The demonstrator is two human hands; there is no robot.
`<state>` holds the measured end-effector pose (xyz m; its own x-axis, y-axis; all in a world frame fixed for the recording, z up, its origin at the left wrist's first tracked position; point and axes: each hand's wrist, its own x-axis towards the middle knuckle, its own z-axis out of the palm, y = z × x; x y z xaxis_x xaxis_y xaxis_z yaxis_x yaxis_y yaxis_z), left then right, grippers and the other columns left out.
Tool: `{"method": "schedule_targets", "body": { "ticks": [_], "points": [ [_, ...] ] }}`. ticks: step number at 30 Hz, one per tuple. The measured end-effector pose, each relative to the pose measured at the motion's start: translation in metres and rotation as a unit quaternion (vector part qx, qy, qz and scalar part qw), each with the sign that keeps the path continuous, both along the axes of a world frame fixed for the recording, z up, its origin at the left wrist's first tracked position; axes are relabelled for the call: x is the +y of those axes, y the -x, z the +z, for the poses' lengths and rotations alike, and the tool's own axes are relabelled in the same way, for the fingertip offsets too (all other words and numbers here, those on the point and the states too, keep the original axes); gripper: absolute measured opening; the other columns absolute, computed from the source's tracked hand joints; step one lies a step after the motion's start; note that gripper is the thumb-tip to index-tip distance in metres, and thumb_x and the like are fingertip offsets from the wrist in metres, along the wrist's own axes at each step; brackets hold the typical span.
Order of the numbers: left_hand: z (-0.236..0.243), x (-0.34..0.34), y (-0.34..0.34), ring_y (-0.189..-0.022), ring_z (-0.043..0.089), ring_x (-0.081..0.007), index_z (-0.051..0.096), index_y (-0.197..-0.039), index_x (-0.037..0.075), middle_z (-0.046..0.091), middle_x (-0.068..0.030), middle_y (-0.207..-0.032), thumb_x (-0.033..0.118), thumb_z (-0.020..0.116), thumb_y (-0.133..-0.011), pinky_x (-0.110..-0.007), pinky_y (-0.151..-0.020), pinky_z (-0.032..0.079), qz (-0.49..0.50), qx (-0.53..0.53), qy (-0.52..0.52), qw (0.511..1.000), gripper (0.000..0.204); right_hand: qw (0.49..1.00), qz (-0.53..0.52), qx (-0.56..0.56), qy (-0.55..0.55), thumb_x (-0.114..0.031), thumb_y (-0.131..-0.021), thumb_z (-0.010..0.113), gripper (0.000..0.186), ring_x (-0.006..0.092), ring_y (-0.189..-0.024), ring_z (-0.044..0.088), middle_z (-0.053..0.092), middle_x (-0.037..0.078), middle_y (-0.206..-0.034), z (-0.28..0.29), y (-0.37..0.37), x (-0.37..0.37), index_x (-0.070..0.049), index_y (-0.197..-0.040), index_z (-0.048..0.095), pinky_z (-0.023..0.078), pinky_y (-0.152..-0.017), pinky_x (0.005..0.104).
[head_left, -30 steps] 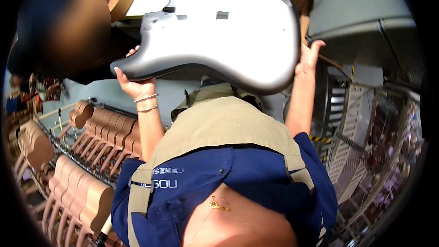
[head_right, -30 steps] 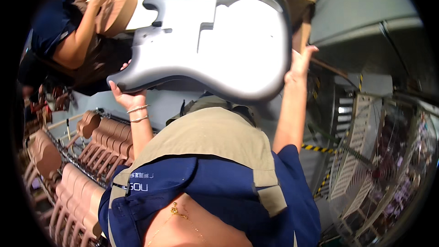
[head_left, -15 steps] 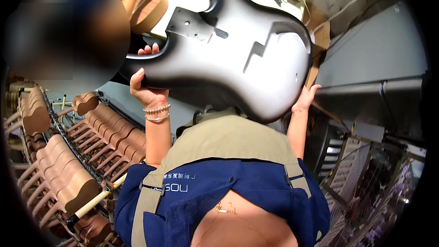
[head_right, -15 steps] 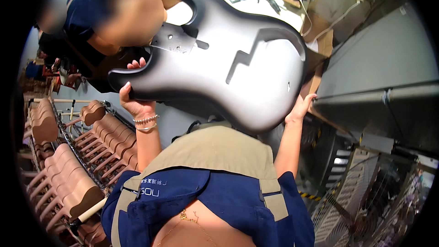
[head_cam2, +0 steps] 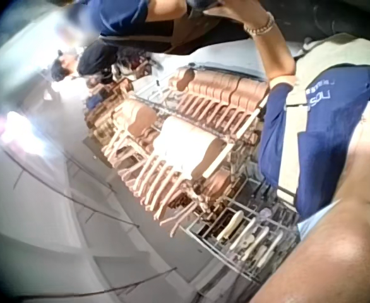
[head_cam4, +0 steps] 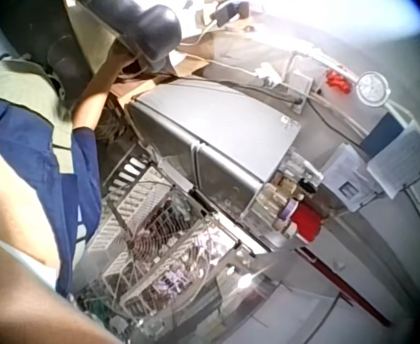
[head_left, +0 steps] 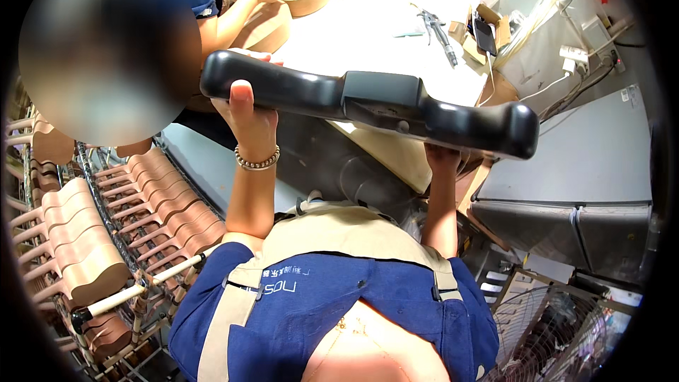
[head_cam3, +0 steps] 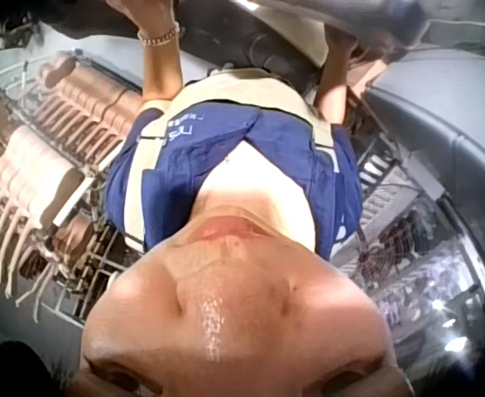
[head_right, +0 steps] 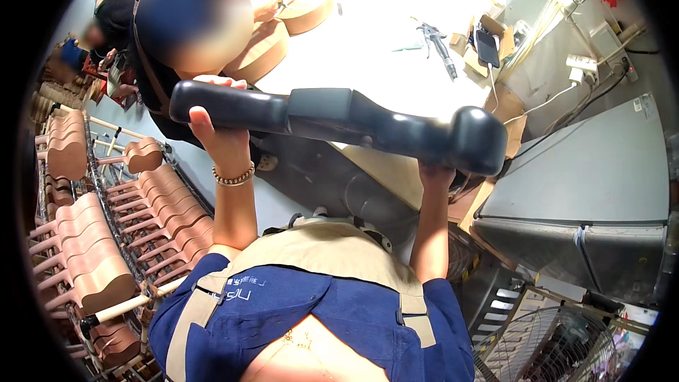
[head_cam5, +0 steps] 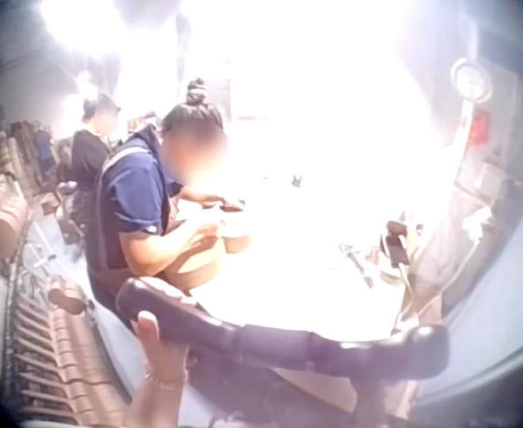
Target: The person wipes the surface of a black guitar body with a blue sponge and then with a white cloth. They place the finished body on a rack and retrieve another one to repeat the process. The person also moves a white plastic rack and a wooden stick within the workshop.
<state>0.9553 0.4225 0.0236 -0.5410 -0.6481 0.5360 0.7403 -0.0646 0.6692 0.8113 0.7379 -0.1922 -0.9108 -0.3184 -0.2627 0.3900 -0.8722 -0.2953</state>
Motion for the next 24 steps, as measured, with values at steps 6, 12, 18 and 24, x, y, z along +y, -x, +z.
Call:
{"method": "schedule_targets", "body": {
  "ticks": [6,12,18,24],
  "points": [
    [0.007,0.009,0.008,-0.082,0.059,-0.0226,0.048,-0.096,-0.001,0.056,-0.0110,-0.085,0.049,0.069,-0.067,-0.036,-0.079,0.047,0.054,-0.053,-0.051,0.996,0.061,0.962,-0.238,0.058,-0.117,-0.046,-0.089,0.030,0.050,0.0244,-0.102,0.050,0.054,0.013,-0.112,0.012,0.032,0.026,-0.006,-0.110,0.052,0.039,-0.088,0.0399],
    [0.008,0.011,0.015,-0.075,0.060,-0.0215,0.048,-0.095,-0.004,0.055,-0.0132,-0.088,0.044,0.067,-0.070,-0.029,-0.067,0.051,0.080,-0.023,-0.022,0.996,0.058,0.778,-0.335,0.352,-0.398,-0.058,-0.087,0.021,0.074,0.0274,-0.110,0.046,0.047,0.019,-0.118,0.210,-0.030,-0.019,0.007,-0.120,0.036,0.032,-0.097,0.0395],
    [0.032,0.040,0.017,-0.096,0.045,-0.0206,0.034,-0.117,-0.008,0.045,-0.0174,-0.107,0.015,0.071,-0.070,-0.034,-0.086,0.039,0.533,0.065,0.278,0.796,0.064,0.636,-0.371,0.412,-0.536,-0.076,-0.067,0.042,0.088,0.0100,-0.074,0.052,0.053,0.006,-0.085,0.227,-0.052,-0.070,0.006,-0.097,0.050,0.043,-0.063,0.0220],
    [0.043,0.095,0.025,-0.103,0.048,-0.0237,0.026,-0.127,-0.006,0.043,-0.0212,-0.116,0.026,0.070,-0.071,-0.031,-0.088,0.038,0.003,-0.046,0.211,0.976,0.078,0.466,-0.309,0.548,-0.622,-0.072,-0.073,0.037,0.077,0.0296,-0.053,0.048,0.049,0.012,-0.066,0.218,-0.061,-0.114,0.001,-0.088,0.055,0.038,-0.046,0.0365]
  ]
}}
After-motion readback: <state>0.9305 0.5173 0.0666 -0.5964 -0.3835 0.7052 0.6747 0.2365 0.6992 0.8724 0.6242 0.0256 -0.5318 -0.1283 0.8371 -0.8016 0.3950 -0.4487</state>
